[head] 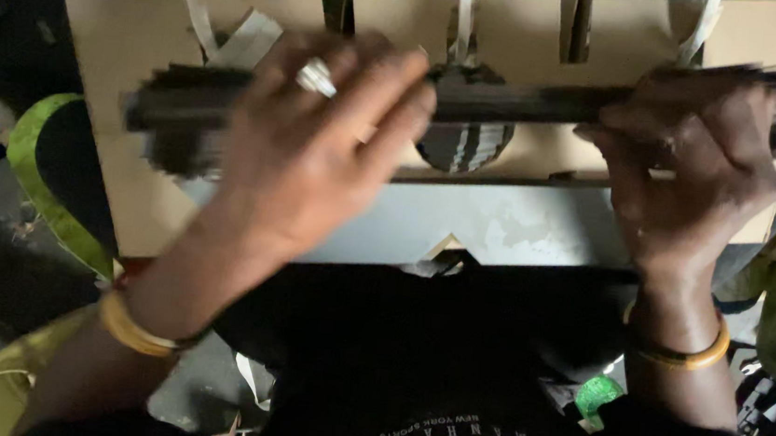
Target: The person arranges stacks of dark metal blade strips on a wooden jig, pressing and aligning them by hand. They then run a hand file along the blade edges and reposition the stacks, repeating the alignment and filing across the jig.
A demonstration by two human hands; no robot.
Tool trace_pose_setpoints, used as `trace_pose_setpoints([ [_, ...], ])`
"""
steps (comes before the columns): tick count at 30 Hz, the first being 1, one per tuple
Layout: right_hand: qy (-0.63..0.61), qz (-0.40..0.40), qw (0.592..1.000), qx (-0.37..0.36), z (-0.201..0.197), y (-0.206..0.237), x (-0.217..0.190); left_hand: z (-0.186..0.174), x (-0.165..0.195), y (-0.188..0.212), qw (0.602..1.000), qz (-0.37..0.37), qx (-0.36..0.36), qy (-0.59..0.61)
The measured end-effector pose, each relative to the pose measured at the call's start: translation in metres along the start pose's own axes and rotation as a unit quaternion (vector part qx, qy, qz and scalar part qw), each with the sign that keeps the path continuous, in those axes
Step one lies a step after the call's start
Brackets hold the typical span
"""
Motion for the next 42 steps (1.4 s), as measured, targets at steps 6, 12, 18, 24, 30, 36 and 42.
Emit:
trace_pose_setpoints([
  [6,0.01,0.005,1.0,0.027,0.007,-0.008,0.009,0.016,0.004,-0.009,0.987,-0.078,-0.001,0.138],
  [12,0.053,0.01,0.999,0.003,0.006,-0.014,0.008,0.012,-0.005,-0.025,0.985,-0.078,-0.024,0.15],
  [18,0.049,0.015,0.999,-0.002,0.008,-0.019,0.007,0.013,-0.011,-0.029,0.978,-0.087,-0.002,0.191],
  [24,0.049,0.017,0.999,0.007,0.009,-0.011,0.01,0.012,-0.007,-0.023,0.986,-0.077,-0.006,0.149],
  [30,0.078,-0.018,0.996,0.05,0.006,-0.006,0.002,0.008,-0.001,-0.021,0.988,-0.074,0.025,0.132],
  [36,0.051,0.009,0.998,0.032,-0.002,-0.004,-0.008,-0.003,0.004,-0.022,0.989,-0.076,0.052,0.115],
  [42,0.051,-0.038,0.994,0.089,-0.008,0.018,0.021,0.0,0.003,-0.021,0.989,-0.083,0.035,0.118],
])
Point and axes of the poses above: each hand's wrist, its own y-axis away from the middle knuckle, its own z-axis out of the palm, x = y × z, the point moved 6 cm from there along -y, towards the middle knuckle, and after that the axes turned 11 degrees about z, right-handed, at the moved point
